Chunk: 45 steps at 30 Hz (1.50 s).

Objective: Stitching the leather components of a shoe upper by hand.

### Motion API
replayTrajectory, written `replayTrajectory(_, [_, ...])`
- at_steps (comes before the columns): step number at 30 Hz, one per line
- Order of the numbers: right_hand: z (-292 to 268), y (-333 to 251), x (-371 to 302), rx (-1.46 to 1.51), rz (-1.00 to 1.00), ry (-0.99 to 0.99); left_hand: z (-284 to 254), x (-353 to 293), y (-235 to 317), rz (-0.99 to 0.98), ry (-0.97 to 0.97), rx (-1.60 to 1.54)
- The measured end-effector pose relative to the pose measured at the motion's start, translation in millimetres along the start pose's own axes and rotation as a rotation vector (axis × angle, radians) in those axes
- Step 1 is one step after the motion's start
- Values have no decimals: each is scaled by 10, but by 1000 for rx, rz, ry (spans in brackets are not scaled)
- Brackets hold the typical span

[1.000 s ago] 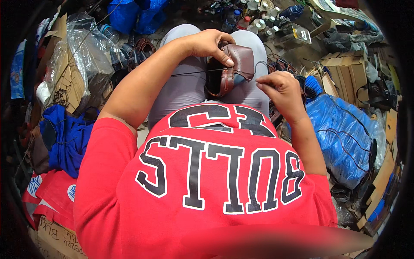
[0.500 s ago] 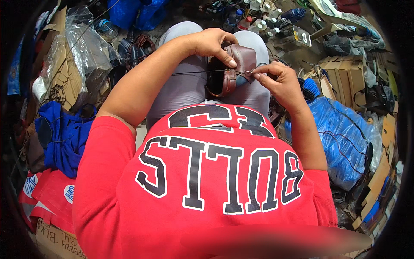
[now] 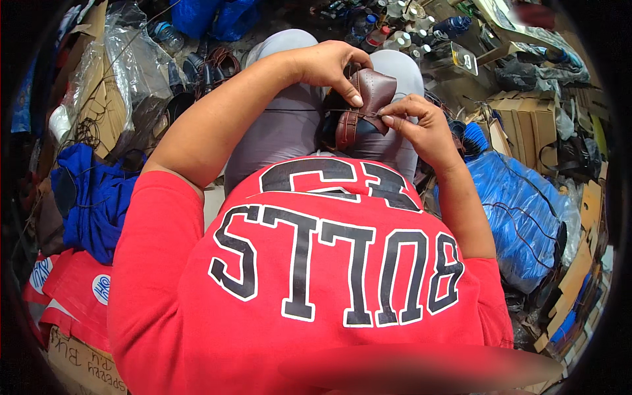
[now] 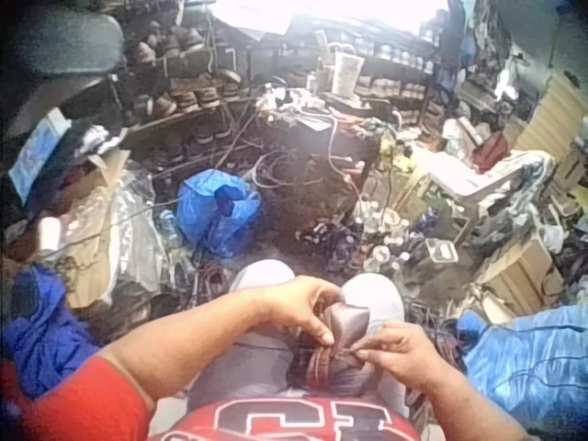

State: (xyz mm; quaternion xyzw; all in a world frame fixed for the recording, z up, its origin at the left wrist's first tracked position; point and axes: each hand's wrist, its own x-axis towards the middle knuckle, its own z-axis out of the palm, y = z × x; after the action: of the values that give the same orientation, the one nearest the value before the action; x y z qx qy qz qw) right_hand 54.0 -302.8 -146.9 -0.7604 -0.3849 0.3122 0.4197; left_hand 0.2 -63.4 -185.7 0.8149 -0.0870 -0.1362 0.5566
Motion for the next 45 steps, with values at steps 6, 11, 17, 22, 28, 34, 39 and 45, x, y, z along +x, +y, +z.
replayTrajectory(6, [36, -96, 10, -28, -39, 31, 11, 5, 13, -38, 8, 1])
replayTrajectory(11, [-63, -234, -7, -104, 32, -74, -48, -51, 43, -57, -15, -15])
replayTrajectory(17, [-31, -238, 18, -67, 138, -125, -37, -39, 69, -42, 13, 133])
replayTrajectory(22, [97, -129, 5, -201, 87, -98, 21, 14, 44, -14, 34, 259])
replayTrajectory(28, [149, 62, 9, -294, -78, 27, 20, 13, -6, -2, 82, 260])
replayTrajectory(34, [54, 106, -74, -76, -56, 89, 65, 61, 47, -63, 71, 114])
replayTrajectory(39, [-159, -25, -52, 207, -52, 13, 15, 177, 163, -6, 83, 80])
replayTrajectory(45, [-225, 73, 64, 334, 94, 87, -283, -49, 86, -43, 171, 363])
